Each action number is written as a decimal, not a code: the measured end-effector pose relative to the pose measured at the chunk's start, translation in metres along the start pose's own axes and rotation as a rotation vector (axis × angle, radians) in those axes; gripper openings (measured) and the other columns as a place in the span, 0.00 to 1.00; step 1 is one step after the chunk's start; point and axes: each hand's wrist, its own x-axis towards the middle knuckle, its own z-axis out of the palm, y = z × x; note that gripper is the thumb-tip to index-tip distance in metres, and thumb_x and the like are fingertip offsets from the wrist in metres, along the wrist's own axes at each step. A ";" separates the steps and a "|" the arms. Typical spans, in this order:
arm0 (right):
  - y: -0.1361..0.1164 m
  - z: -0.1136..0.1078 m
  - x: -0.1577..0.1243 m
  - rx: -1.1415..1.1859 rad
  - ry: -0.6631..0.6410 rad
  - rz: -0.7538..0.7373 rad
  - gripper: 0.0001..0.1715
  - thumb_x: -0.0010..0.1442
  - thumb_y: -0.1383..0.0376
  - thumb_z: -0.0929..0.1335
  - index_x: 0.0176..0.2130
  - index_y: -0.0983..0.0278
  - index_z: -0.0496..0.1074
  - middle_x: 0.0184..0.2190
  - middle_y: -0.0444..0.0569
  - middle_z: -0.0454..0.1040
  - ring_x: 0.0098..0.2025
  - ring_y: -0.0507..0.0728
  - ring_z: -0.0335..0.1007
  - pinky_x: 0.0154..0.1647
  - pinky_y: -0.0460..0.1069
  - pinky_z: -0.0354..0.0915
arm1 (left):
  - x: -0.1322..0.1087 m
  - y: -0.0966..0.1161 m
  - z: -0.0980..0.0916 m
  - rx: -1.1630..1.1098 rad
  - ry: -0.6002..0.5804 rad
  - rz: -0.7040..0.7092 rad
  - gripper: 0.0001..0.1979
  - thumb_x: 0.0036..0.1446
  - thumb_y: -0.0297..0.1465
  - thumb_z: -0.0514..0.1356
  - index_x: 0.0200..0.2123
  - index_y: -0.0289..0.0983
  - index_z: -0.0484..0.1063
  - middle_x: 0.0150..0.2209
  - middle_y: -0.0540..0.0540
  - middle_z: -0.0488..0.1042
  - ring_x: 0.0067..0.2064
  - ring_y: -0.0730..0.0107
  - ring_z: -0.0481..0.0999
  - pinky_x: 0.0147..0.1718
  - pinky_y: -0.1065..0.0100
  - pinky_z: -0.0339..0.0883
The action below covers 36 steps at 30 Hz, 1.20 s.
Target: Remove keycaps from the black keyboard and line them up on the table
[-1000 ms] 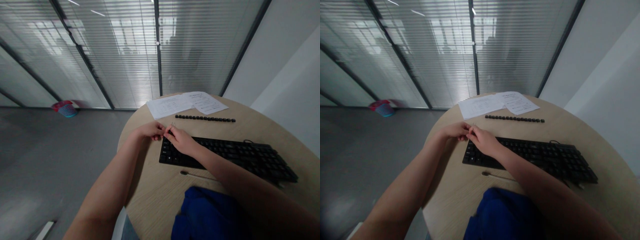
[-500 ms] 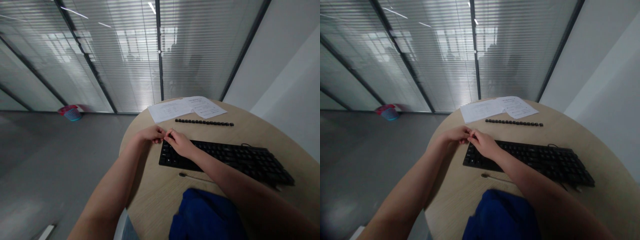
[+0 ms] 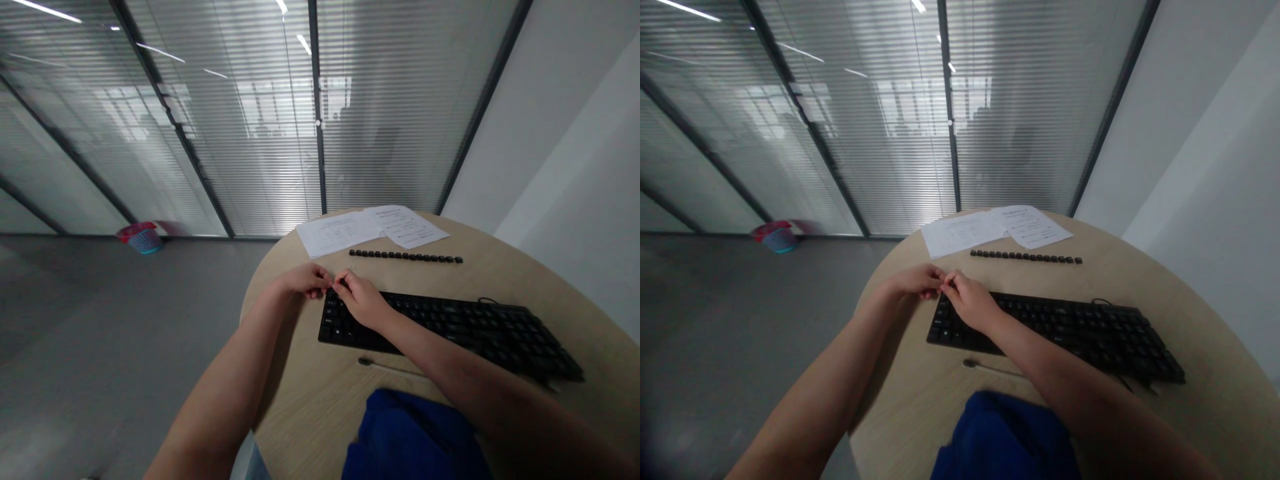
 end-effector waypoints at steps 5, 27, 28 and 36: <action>0.006 0.001 0.000 0.073 0.175 0.082 0.09 0.69 0.59 0.58 0.41 0.60 0.62 0.25 0.43 0.69 0.27 0.55 0.67 0.32 0.49 0.60 | 0.003 -0.004 0.000 -0.011 -0.006 -0.007 0.11 0.49 0.37 0.65 0.28 0.35 0.71 0.23 0.52 0.71 0.19 0.78 0.67 0.17 0.76 0.58; 0.000 0.004 -0.001 -0.279 0.153 -0.052 0.10 0.68 0.59 0.61 0.43 0.62 0.67 0.37 0.48 0.75 0.33 0.55 0.71 0.34 0.48 0.60 | -0.004 0.004 0.000 -0.127 0.157 0.126 0.16 0.48 0.41 0.65 0.35 0.35 0.74 0.28 0.49 0.74 0.28 0.72 0.72 0.18 0.76 0.60; -0.001 0.004 -0.001 -0.303 0.145 -0.050 0.10 0.68 0.60 0.62 0.43 0.62 0.68 0.38 0.48 0.75 0.34 0.55 0.71 0.34 0.48 0.60 | -0.004 0.005 0.001 -0.118 0.159 0.125 0.15 0.48 0.40 0.64 0.35 0.35 0.74 0.28 0.49 0.74 0.28 0.72 0.72 0.18 0.76 0.60; -0.012 0.003 0.000 -0.521 0.045 -0.042 0.09 0.68 0.59 0.63 0.40 0.61 0.69 0.37 0.47 0.76 0.37 0.56 0.73 0.33 0.48 0.59 | -0.006 0.017 0.008 -0.026 0.184 0.081 0.10 0.47 0.35 0.60 0.30 0.35 0.75 0.24 0.49 0.74 0.25 0.74 0.71 0.20 0.75 0.61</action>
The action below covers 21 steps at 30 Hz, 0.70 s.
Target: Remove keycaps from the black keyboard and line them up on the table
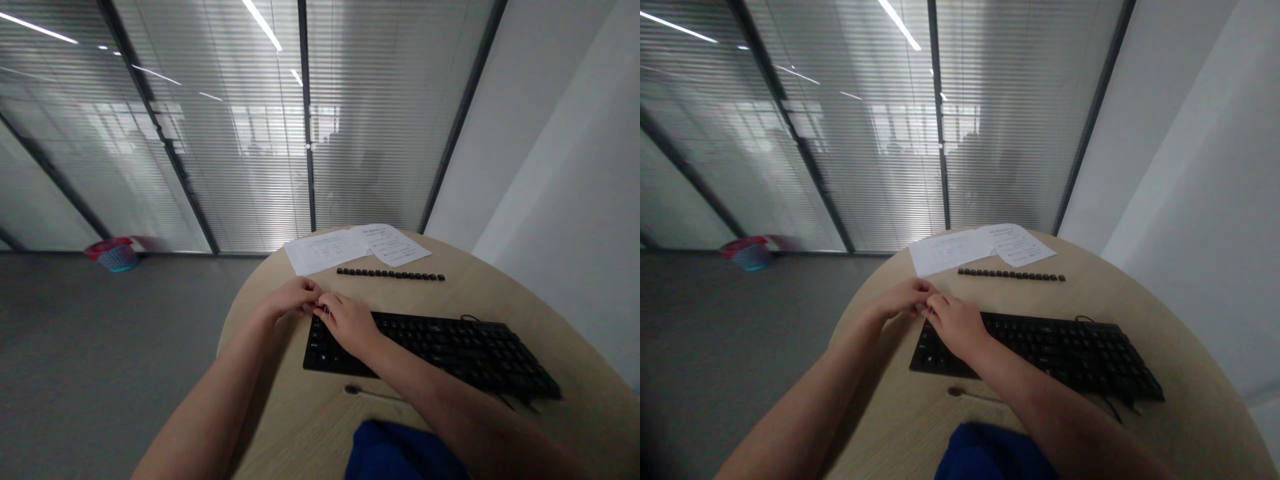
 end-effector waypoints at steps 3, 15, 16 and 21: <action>-0.001 0.002 0.000 -0.060 -0.010 -0.015 0.10 0.68 0.59 0.62 0.40 0.61 0.69 0.38 0.48 0.76 0.38 0.56 0.73 0.33 0.48 0.59 | 0.002 0.001 0.003 0.030 0.051 -0.038 0.10 0.45 0.33 0.59 0.30 0.35 0.75 0.23 0.48 0.74 0.24 0.71 0.72 0.19 0.74 0.62; 0.001 0.001 0.001 0.020 0.050 0.050 0.09 0.68 0.60 0.63 0.42 0.60 0.70 0.40 0.47 0.76 0.39 0.56 0.74 0.34 0.47 0.61 | -0.001 0.011 0.004 0.039 0.180 -0.056 0.11 0.40 0.37 0.58 0.27 0.35 0.71 0.24 0.48 0.73 0.29 0.68 0.72 0.18 0.75 0.59; 0.002 0.001 0.001 0.037 0.056 0.054 0.09 0.68 0.60 0.63 0.42 0.60 0.70 0.40 0.47 0.76 0.39 0.56 0.74 0.34 0.47 0.61 | -0.001 0.011 0.004 0.045 0.187 -0.056 0.11 0.40 0.37 0.58 0.27 0.35 0.71 0.24 0.47 0.73 0.29 0.68 0.72 0.18 0.75 0.59; 0.003 0.004 0.003 0.104 0.082 0.062 0.08 0.68 0.61 0.63 0.42 0.61 0.70 0.40 0.49 0.76 0.38 0.56 0.74 0.35 0.48 0.62 | -0.001 0.011 0.004 0.065 0.225 -0.059 0.10 0.41 0.36 0.58 0.26 0.36 0.70 0.25 0.47 0.73 0.30 0.67 0.73 0.19 0.74 0.60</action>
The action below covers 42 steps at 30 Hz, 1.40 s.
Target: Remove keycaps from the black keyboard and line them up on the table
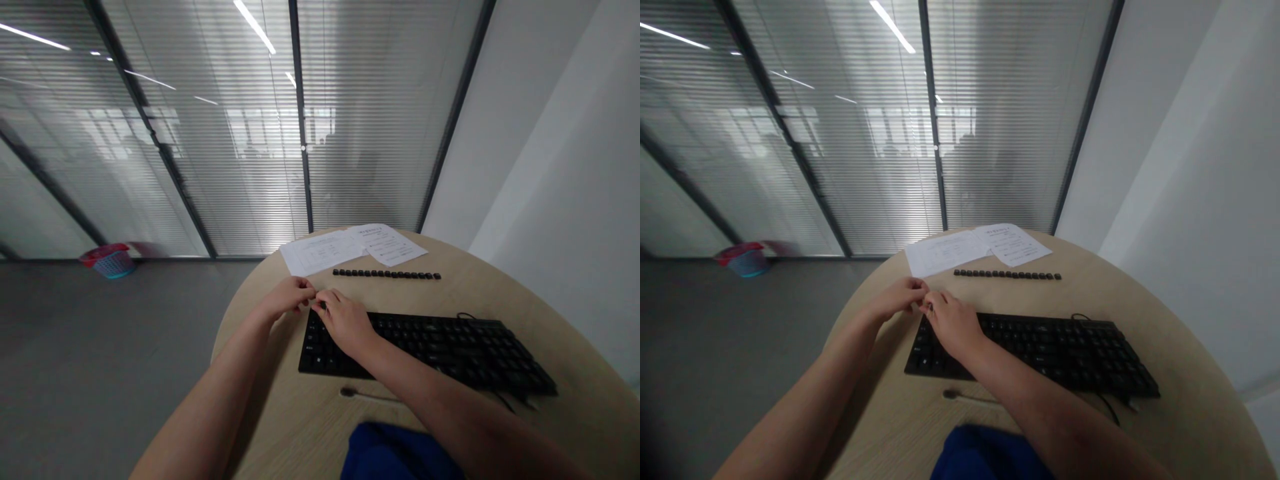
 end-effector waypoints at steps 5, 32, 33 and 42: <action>0.006 0.000 0.002 0.115 0.079 0.075 0.08 0.68 0.63 0.61 0.43 0.61 0.69 0.40 0.49 0.76 0.39 0.57 0.73 0.36 0.49 0.62 | -0.002 0.003 0.001 -0.010 0.035 -0.015 0.12 0.43 0.39 0.59 0.27 0.36 0.71 0.26 0.47 0.72 0.31 0.67 0.72 0.20 0.73 0.61; 0.012 0.001 0.001 0.143 0.081 0.194 0.10 0.67 0.60 0.61 0.42 0.61 0.68 0.31 0.47 0.76 0.29 0.56 0.71 0.30 0.48 0.59 | 0.026 -0.025 0.002 0.346 0.197 0.000 0.10 0.53 0.36 0.55 0.29 0.36 0.71 0.29 0.43 0.75 0.32 0.62 0.74 0.29 0.68 0.65; 0.011 0.000 0.001 0.144 0.079 0.190 0.10 0.67 0.60 0.61 0.41 0.61 0.68 0.30 0.47 0.75 0.29 0.56 0.71 0.31 0.48 0.59 | 0.030 -0.026 0.003 0.386 0.205 0.009 0.10 0.52 0.36 0.56 0.29 0.36 0.72 0.31 0.42 0.76 0.35 0.60 0.75 0.32 0.68 0.65; 0.027 0.009 0.005 0.446 0.189 0.342 0.14 0.67 0.55 0.59 0.41 0.61 0.66 0.23 0.42 0.71 0.22 0.54 0.67 0.24 0.46 0.59 | 0.069 -0.029 -0.001 0.629 0.136 -0.012 0.11 0.50 0.37 0.58 0.30 0.37 0.76 0.38 0.37 0.80 0.43 0.51 0.77 0.41 0.63 0.65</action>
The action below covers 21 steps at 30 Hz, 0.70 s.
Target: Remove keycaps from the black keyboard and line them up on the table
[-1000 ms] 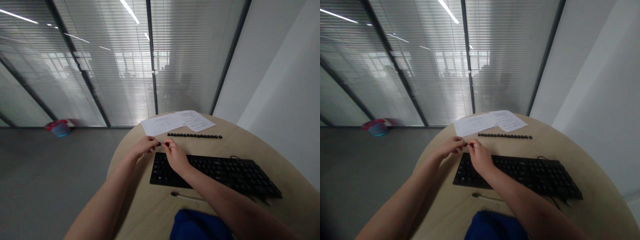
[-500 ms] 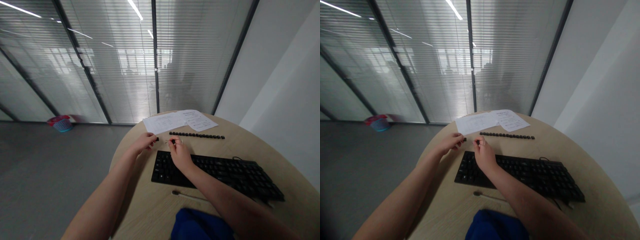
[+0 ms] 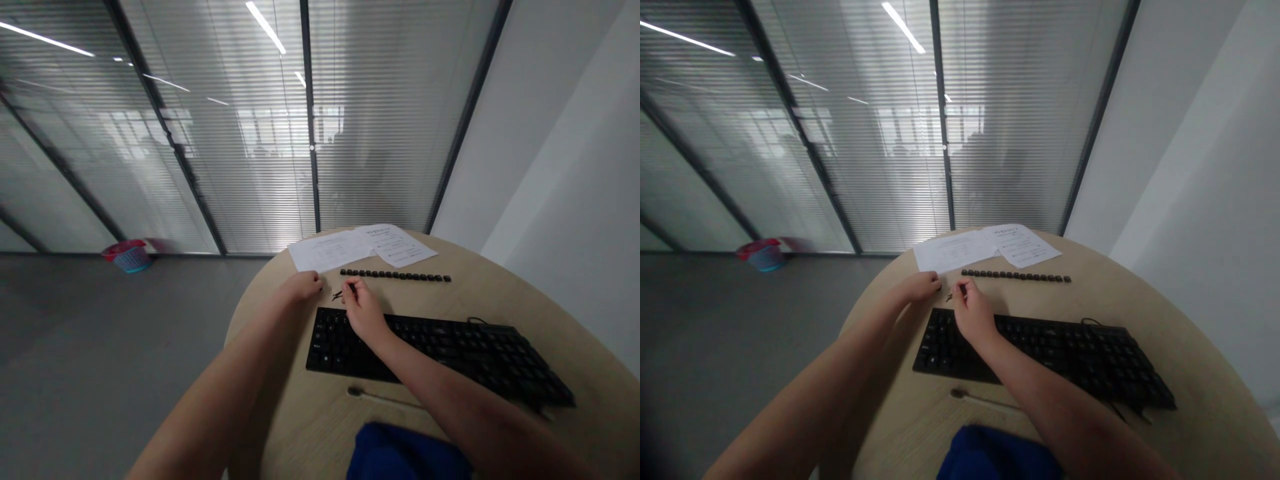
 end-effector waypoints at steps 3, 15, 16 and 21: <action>0.002 0.000 0.001 0.045 0.006 0.004 0.14 0.67 0.54 0.59 0.41 0.61 0.66 0.24 0.42 0.70 0.22 0.53 0.66 0.24 0.46 0.60 | 0.007 0.000 0.001 0.016 -0.004 -0.001 0.11 0.51 0.37 0.59 0.30 0.36 0.76 0.38 0.37 0.80 0.43 0.52 0.77 0.41 0.64 0.65; 0.003 0.000 0.003 0.207 0.084 0.094 0.21 0.66 0.48 0.59 0.41 0.62 0.65 0.26 0.44 0.70 0.22 0.52 0.65 0.23 0.47 0.61 | -0.025 -0.018 -0.010 -0.131 0.210 0.215 0.16 0.55 0.35 0.59 0.46 0.39 0.77 0.44 0.42 0.78 0.43 0.59 0.75 0.46 0.66 0.65; 0.003 0.000 0.003 0.222 0.099 0.098 0.21 0.65 0.48 0.59 0.41 0.62 0.65 0.26 0.44 0.70 0.22 0.52 0.65 0.23 0.47 0.62 | -0.024 -0.018 -0.009 -0.126 0.194 0.262 0.16 0.54 0.32 0.59 0.46 0.39 0.77 0.46 0.43 0.77 0.46 0.58 0.75 0.48 0.66 0.64; 0.005 -0.002 0.005 0.253 0.175 0.136 0.23 0.64 0.46 0.59 0.41 0.62 0.66 0.25 0.44 0.69 0.21 0.52 0.64 0.22 0.46 0.61 | -0.020 -0.014 -0.004 -0.026 0.132 0.327 0.18 0.53 0.30 0.58 0.48 0.40 0.78 0.49 0.43 0.76 0.48 0.57 0.74 0.50 0.66 0.64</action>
